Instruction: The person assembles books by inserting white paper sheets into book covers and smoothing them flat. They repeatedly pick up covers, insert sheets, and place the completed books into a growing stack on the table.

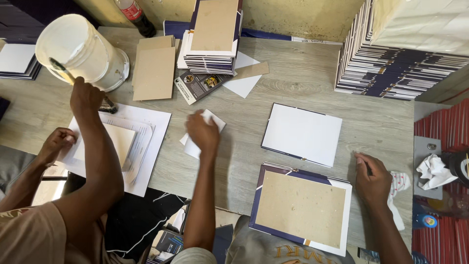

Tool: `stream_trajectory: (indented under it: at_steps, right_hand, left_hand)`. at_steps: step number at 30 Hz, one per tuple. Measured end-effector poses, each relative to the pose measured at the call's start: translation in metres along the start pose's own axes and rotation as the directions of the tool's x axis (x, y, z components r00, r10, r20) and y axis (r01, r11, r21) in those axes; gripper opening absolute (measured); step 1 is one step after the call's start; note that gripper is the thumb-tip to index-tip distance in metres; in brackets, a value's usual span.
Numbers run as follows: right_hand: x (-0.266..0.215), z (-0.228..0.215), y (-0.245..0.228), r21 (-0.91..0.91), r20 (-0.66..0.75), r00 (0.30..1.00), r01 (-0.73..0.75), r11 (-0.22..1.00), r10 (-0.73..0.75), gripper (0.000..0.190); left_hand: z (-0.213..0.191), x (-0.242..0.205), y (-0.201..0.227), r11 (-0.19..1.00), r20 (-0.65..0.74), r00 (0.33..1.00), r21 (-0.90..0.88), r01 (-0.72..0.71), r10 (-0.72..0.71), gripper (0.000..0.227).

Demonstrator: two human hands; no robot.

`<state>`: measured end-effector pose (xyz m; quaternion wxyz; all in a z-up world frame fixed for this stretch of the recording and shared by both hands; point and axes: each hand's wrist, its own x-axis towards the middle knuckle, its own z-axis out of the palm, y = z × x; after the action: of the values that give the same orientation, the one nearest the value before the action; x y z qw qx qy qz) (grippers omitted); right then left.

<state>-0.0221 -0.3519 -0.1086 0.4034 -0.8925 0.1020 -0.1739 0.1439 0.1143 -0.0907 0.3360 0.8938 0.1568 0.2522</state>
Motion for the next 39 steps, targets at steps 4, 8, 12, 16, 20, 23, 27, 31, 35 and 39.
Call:
stream_trajectory:
  at_steps: [4, 8, 12, 16, 20, 23, 27, 31, 35, 39]
  right_hand:
    - [-0.003, 0.000, 0.004, 0.000, -0.005, 0.999, 0.034, 0.999, -0.034, 0.024]
    - [-0.002, -0.002, 0.001, 0.014, 0.008, 0.999, 0.033, 0.999, -0.033, 0.024]
    - [-0.002, -0.003, 0.002, 0.020, 0.005, 0.999, 0.043, 0.999, -0.043, 0.024]
    - [-0.002, -0.014, -0.019, 0.089, 0.000, 0.998, -0.059, 0.994, 0.060, 0.024]
    - [-0.001, -0.047, -0.065, 0.070, -0.060, 0.996, 0.066, 0.995, -0.062, 0.030]
    - [-0.002, -0.052, -0.090, -0.026, -0.057, 0.901, 0.429, 0.903, -0.430, 0.031]
    - [-0.016, -0.052, -0.176, 0.103, -0.025, 0.868, 0.495, 0.863, -0.496, 0.030]
    - [-0.024, -0.060, -0.227, 0.269, 0.020, 0.805, 0.566, 0.779, -0.592, 0.032]
    - [-0.046, -0.073, -0.222, 0.348, 0.064, 0.786, 0.560, 0.752, -0.615, 0.024]
    - [-0.081, -0.101, -0.217, 0.551, 0.026, 0.868, 0.402, 0.731, -0.496, 0.013]
  left_hand:
    - [-0.007, 0.035, -0.023, 0.898, 0.059, 0.984, 0.420, 0.131, -0.171, 0.029]
    - [-0.003, 0.045, -0.027, 0.840, 0.089, 0.971, 0.523, 0.144, -0.222, 0.017]
    - [-0.005, 0.046, -0.029, 0.839, 0.165, 0.944, 0.519, 0.165, -0.287, 0.019]
    - [-0.037, 0.037, -0.011, 0.954, 0.370, 0.911, 0.290, 0.070, -0.179, 0.032]
    - [-0.101, 0.014, 0.057, 0.976, 0.481, 0.853, -0.174, -0.134, 0.203, 0.004]
    - [-0.131, -0.008, 0.105, 0.895, 0.436, 0.786, -0.287, -0.341, 0.439, 0.013]
    - [-0.152, -0.044, 0.156, 0.730, 0.370, 0.652, -0.516, -0.448, 0.662, 0.012]
    - [-0.163, -0.075, 0.189, 0.569, 0.330, 0.520, -0.714, -0.409, 0.788, 0.009]
    - [-0.185, -0.095, 0.205, 0.580, 0.405, 0.550, -0.793, -0.186, 0.730, 0.017]
    - [-0.194, -0.108, 0.177, 0.531, 0.475, 0.617, -0.841, 0.108, 0.627, 0.025]
